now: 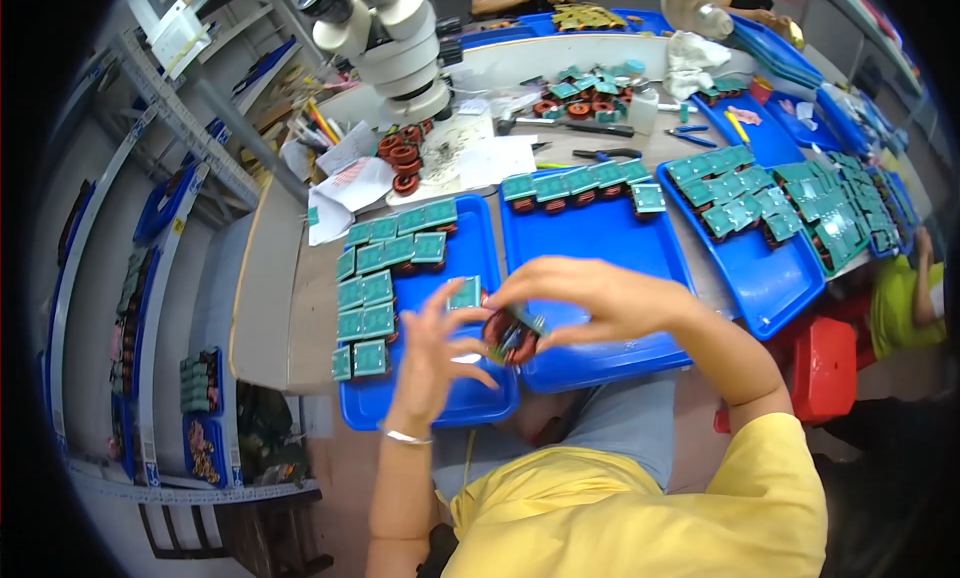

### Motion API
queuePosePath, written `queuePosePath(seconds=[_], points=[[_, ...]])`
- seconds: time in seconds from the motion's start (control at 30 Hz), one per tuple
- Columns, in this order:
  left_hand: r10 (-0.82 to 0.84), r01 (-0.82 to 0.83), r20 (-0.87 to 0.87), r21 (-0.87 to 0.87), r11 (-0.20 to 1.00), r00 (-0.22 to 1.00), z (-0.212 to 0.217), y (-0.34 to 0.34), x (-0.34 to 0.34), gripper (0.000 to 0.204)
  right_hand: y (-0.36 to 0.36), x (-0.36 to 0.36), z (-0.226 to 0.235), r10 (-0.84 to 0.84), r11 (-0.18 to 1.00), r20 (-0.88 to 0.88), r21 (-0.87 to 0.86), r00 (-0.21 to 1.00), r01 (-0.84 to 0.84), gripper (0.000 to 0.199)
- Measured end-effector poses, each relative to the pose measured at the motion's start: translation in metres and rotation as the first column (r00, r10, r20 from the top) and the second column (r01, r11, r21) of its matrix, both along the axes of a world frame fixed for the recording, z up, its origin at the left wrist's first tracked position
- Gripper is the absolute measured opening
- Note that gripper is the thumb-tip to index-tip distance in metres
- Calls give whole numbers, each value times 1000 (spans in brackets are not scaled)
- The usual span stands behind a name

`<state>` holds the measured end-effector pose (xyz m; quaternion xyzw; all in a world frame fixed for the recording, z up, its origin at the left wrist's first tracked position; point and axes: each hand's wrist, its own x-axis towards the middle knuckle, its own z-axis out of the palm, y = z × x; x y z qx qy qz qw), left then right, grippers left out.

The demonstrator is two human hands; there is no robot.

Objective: Organizing and assembling electronic components onto circuit boards and placing them into sorting trays.

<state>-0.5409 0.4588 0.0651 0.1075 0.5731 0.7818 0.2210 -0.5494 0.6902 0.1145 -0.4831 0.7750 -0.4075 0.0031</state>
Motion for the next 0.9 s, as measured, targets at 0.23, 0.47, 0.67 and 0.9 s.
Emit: queuePosePath(seconds=[0.23,0.47,0.67,0.9], points=[[-225,-550,-703,-682,482,675,-12,-110,-14,58,79,-34,-45,-603,696,-346,213,719,686,53],[-406,-635,-648,-749,188,645,-19,-120,-16,65,106,-61,-80,-593,480,-587,292,551,827,52],[-353,-691,-696,-704,163,626,-33,-120,1,65,98,-67,-83,-618,377,-620,307,485,874,51],[-315,-783,-776,-607,138,546,-34,-120,17,58,53,-30,-49,-635,561,-615,50,468,827,49]])
